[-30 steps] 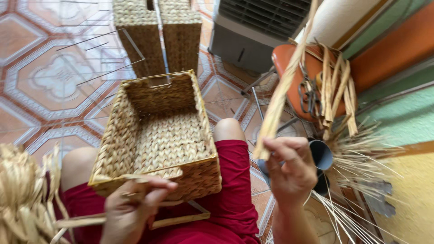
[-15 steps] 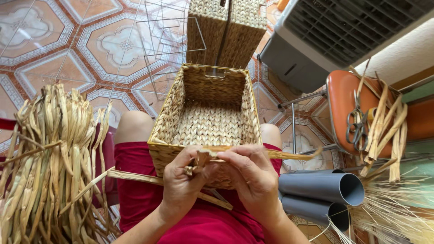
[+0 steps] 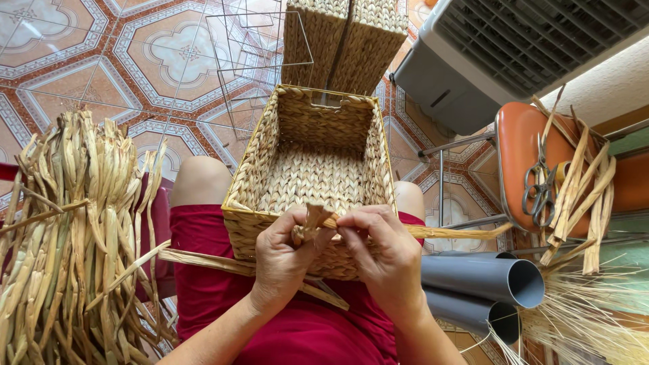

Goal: The person trims excess dried palm fibers from the interior of a woven basket using scissors. They rotate the basket to access different edges and remove protruding strands to create a smooth finish.

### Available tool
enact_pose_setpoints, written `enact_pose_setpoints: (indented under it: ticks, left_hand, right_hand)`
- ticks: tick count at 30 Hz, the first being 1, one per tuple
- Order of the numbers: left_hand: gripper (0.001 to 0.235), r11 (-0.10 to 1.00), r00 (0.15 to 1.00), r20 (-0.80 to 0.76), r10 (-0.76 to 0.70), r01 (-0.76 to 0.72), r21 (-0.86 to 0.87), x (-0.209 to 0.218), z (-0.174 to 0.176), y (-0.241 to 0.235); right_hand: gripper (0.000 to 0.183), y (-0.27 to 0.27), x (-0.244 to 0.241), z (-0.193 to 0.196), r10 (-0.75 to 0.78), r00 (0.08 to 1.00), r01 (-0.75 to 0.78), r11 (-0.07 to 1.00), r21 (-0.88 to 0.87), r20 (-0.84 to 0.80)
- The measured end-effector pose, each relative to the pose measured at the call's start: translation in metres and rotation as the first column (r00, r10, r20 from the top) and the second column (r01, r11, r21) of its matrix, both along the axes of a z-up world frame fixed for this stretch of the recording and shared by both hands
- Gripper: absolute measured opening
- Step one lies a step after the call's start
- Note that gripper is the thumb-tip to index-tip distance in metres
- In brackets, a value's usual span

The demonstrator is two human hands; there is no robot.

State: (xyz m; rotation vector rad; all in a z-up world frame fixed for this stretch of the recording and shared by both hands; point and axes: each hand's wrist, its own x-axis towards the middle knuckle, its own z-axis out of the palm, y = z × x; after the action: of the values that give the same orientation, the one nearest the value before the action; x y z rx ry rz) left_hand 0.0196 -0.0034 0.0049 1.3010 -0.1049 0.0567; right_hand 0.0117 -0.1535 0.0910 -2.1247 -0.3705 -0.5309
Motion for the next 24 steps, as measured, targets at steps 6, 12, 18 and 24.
enact_pose_setpoints:
  ticks: [6,12,18,24]
  left_hand:
    - [0.018,0.999,0.949,0.315,0.019,-0.008,-0.034,-0.015,0.022,0.01]
    - [0.018,0.987,0.913,0.406,0.028,-0.09,0.134,-0.013,0.044,0.017]
    - [0.016,0.948,0.932,0.362,0.021,-0.134,0.288,-0.008,0.042,0.019]
    - [0.016,0.949,0.959,0.284,0.023,-0.11,0.294,-0.008,0.029,0.018]
  right_hand:
    - [0.02,0.003,-0.023,0.031,0.046,0.985,-0.018,0.985,-0.173,0.164]
    - [0.017,0.007,-0.017,0.034,0.064,0.994,-0.053,0.992,-0.115,0.092]
    - [0.012,0.008,-0.012,0.007,0.057,0.998,-0.057,0.998,-0.023,-0.01]
    - [0.011,0.015,-0.009,-0.03,0.064,0.994,-0.045,0.981,0.19,-0.094]
